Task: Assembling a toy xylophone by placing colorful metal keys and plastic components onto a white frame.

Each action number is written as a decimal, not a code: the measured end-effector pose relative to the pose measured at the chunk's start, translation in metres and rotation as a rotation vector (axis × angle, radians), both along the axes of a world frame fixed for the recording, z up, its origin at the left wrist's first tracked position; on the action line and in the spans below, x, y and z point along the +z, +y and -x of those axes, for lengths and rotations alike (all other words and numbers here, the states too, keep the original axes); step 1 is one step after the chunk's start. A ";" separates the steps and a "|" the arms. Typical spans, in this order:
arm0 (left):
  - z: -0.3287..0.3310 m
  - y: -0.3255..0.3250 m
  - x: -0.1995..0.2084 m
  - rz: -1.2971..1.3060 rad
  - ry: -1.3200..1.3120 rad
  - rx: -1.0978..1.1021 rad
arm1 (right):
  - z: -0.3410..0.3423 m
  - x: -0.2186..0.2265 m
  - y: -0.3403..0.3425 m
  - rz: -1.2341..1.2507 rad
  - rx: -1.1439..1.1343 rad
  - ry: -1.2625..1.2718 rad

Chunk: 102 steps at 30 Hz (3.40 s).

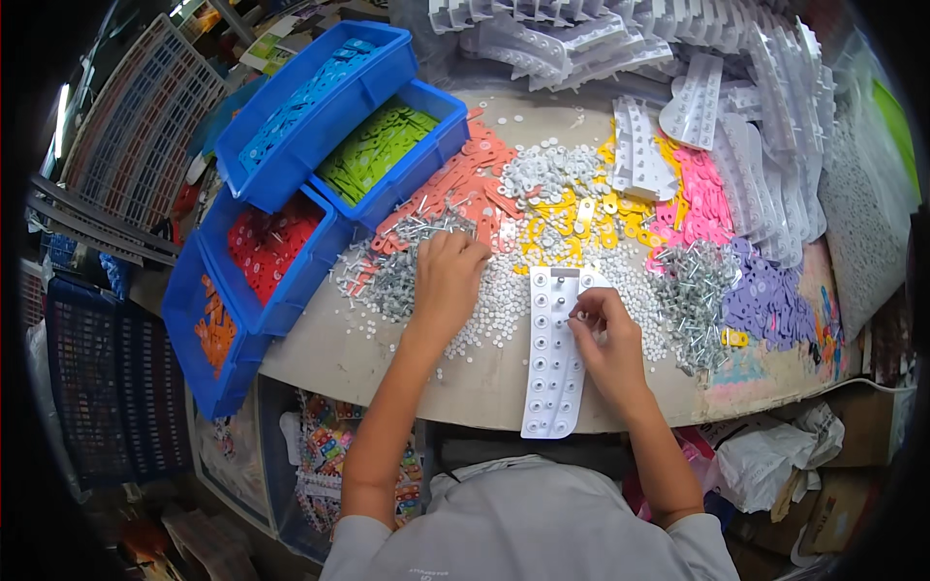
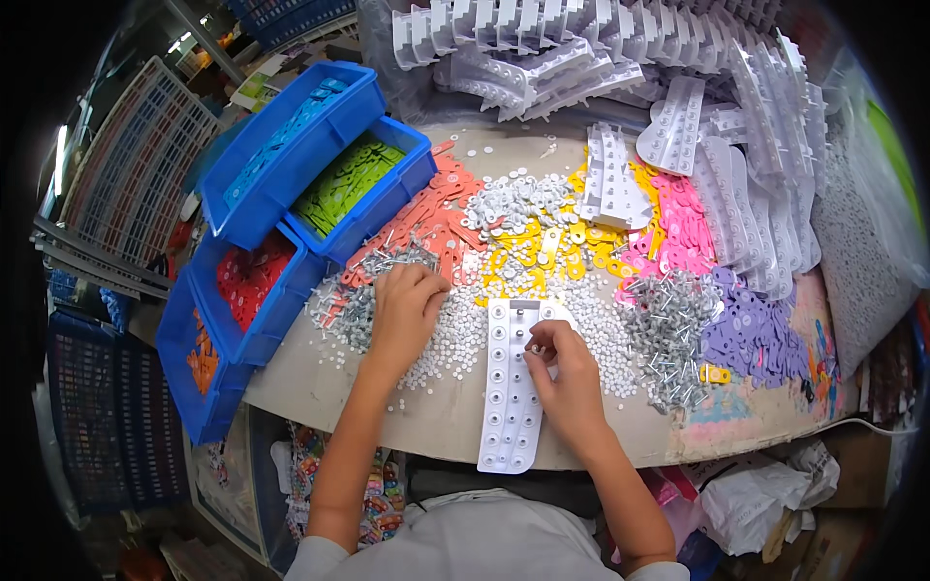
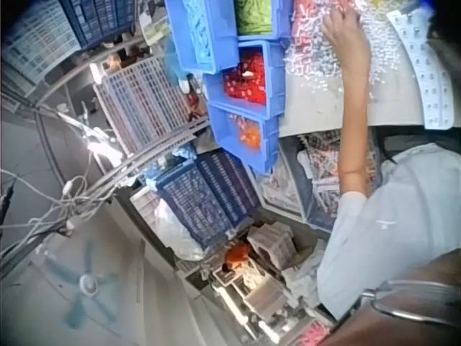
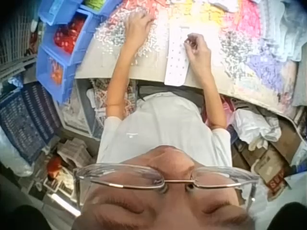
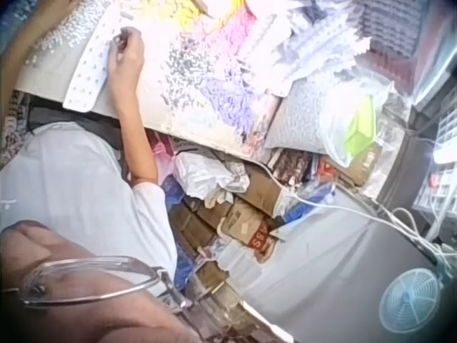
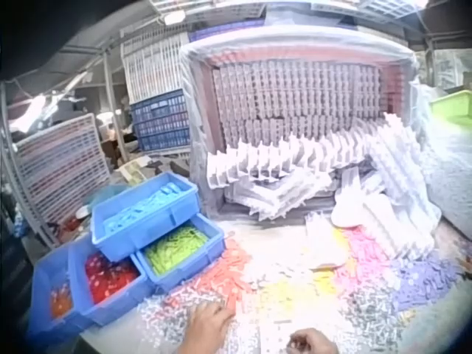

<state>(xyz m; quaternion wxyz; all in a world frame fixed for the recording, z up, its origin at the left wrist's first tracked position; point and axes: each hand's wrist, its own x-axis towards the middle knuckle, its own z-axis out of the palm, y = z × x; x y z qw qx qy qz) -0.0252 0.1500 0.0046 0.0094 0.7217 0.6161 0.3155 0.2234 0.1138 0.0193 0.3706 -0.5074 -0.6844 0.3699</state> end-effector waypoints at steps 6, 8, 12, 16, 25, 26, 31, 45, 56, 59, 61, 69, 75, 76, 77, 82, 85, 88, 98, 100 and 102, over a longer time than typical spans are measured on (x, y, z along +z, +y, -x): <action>0.003 0.003 -0.010 0.033 0.168 -0.077 | 0.008 0.005 0.002 -0.003 -0.012 -0.029; 0.002 0.004 -0.011 0.034 0.170 -0.080 | 0.007 0.006 0.004 -0.012 0.012 -0.075; 0.000 0.005 -0.010 0.036 0.139 -0.095 | 0.007 0.002 0.005 -0.189 0.061 -0.298; -0.001 0.003 -0.003 0.021 -0.018 -0.119 | 0.013 0.009 0.004 -0.206 0.068 -0.420; -0.029 -0.038 0.027 0.130 -0.554 -0.116 | -0.017 0.017 0.031 -0.399 0.007 -0.441; -0.034 -0.044 0.028 0.186 -0.674 -0.124 | -0.024 0.016 0.045 -0.446 -0.061 -0.485; -0.049 -0.060 0.027 0.262 -0.662 -0.169 | -0.067 -0.015 0.124 -0.551 -0.180 -0.697; -0.073 -0.058 -0.002 0.084 -0.407 -0.208 | -0.072 -0.035 0.131 -0.562 -0.176 -0.797; -0.079 -0.066 -0.006 -0.055 -0.149 -0.297 | -0.069 -0.031 0.136 -0.438 -0.163 -0.784; -0.074 -0.072 0.001 -0.051 -0.210 -0.293 | -0.062 -0.022 0.127 -0.496 -0.160 -0.734; -0.054 -0.066 -0.003 -0.064 -0.132 -0.173 | -0.060 -0.011 0.116 -0.523 -0.162 -0.683; 0.017 -0.053 -0.002 0.037 0.177 0.216 | -0.026 0.039 0.020 -0.134 0.025 -0.130; 0.013 -0.049 -0.009 0.018 0.173 0.270 | -0.015 0.021 -0.020 -0.045 0.176 -0.135; 0.013 -0.049 -0.008 0.015 0.150 0.258 | -0.015 0.018 -0.022 -0.057 0.172 -0.160; 0.013 -0.049 -0.008 0.012 0.129 0.246 | -0.014 0.016 -0.023 -0.057 0.176 -0.172; 0.009 -0.056 0.005 0.015 -0.132 0.142 | -0.012 0.001 -0.026 -0.222 0.212 -0.263; -0.007 -0.070 0.018 0.088 -0.449 0.118 | -0.009 0.008 -0.027 -0.307 0.271 -0.356; -0.022 -0.086 0.025 0.113 -0.643 0.078 | -0.011 0.014 -0.024 -0.337 0.330 -0.405; -0.060 -0.103 0.014 0.157 -0.571 -0.191 | -0.037 -0.004 0.115 -0.201 -0.163 -0.725; -0.070 -0.106 0.012 0.113 -0.463 -0.158 | -0.036 -0.015 0.127 -0.177 -0.150 -0.792; -0.073 -0.108 0.006 0.148 -0.441 -0.166 | -0.034 -0.018 0.131 -0.151 -0.136 -0.860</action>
